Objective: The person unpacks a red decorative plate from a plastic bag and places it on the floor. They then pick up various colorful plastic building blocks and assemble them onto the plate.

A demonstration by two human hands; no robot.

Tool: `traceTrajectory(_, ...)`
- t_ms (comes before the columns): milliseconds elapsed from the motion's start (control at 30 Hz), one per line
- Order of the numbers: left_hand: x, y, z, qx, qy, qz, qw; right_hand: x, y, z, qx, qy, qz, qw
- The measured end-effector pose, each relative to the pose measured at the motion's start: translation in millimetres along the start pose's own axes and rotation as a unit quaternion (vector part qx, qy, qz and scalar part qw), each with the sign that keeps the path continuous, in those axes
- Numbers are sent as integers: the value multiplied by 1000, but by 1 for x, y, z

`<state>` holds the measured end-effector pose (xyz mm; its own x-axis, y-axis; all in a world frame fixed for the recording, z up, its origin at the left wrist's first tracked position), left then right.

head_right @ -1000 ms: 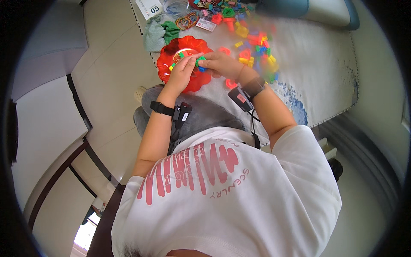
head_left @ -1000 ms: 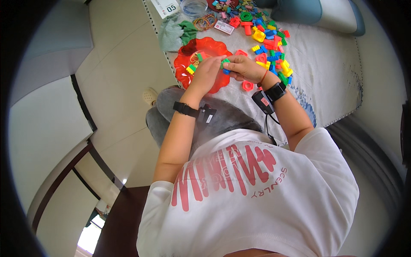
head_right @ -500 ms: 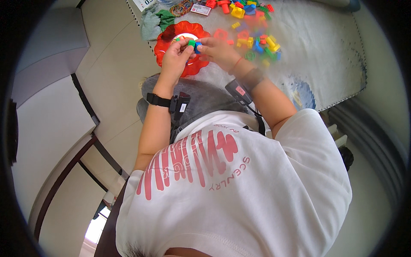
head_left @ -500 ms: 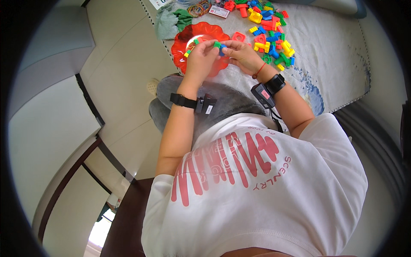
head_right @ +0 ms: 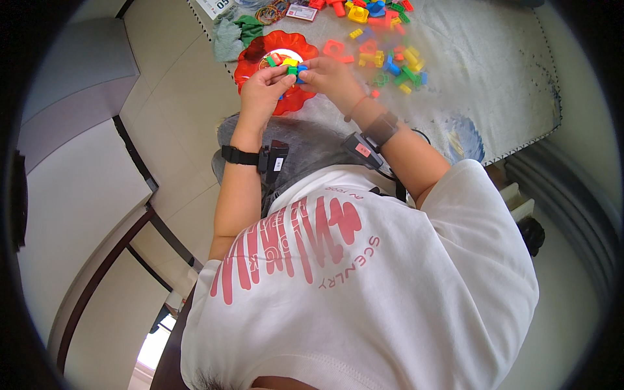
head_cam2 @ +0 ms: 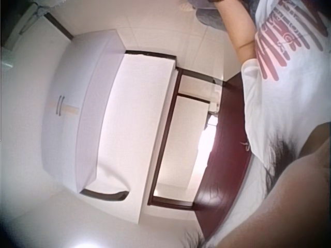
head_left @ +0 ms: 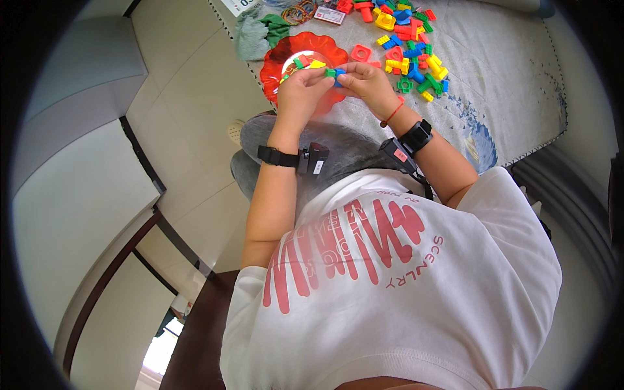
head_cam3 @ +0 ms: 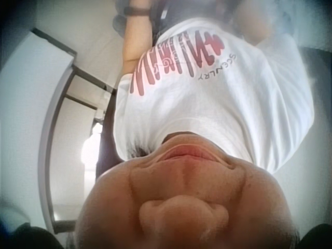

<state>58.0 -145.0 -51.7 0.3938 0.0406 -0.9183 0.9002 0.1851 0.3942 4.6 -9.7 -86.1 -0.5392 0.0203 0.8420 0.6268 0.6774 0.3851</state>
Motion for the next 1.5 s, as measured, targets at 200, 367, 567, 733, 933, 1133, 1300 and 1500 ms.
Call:
traceTrajectory(200, 9, 2, 5, 6, 6, 15, 1000, 5, 3, -5, -2, 51, -17, 999)
traceTrajectory(367, 10, 4, 5, 6, 20, 20, 1000, -1, 4, -5, -16, 62, -10, 998)
traceTrajectory(567, 7, 4, 6, 6, 19, 22, 1000, 1, 4, -11, -5, -18, -1, 1000)
traceTrajectory(733, 9, 4, 7, 4, 3, 20, 1000, 4, 3, -10, -2, 18, 0, 1000)
traceTrajectory(933, 13, 7, 11, -15, 16, 31, 999, -1, -2, -12, -10, 54, 16, 998)
traceTrajectory(1133, 29, 15, 18, -19, 78, 81, 993, -16, -10, -24, -5, 93, -97, 991)
traceTrajectory(1300, 51, -3, 28, -7, -6, 37, 999, -46, -29, -30, 76, 52, -101, 991)
traceTrajectory(1500, 56, -35, 65, -120, -69, -1, 990, 11, -22, 11, -62, 237, 2, 969)
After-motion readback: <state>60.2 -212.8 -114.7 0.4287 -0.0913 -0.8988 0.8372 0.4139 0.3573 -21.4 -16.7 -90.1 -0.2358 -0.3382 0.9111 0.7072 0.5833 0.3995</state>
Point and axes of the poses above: each hand's wrist, its own y-axis away from the middle knuckle, its own z-axis out of the back of the hand, x = y × z, the point moved 7 cm from there along -y, towards the middle knuckle, and after that the axes turned 6 degrees about x, right-handed, at the moved point
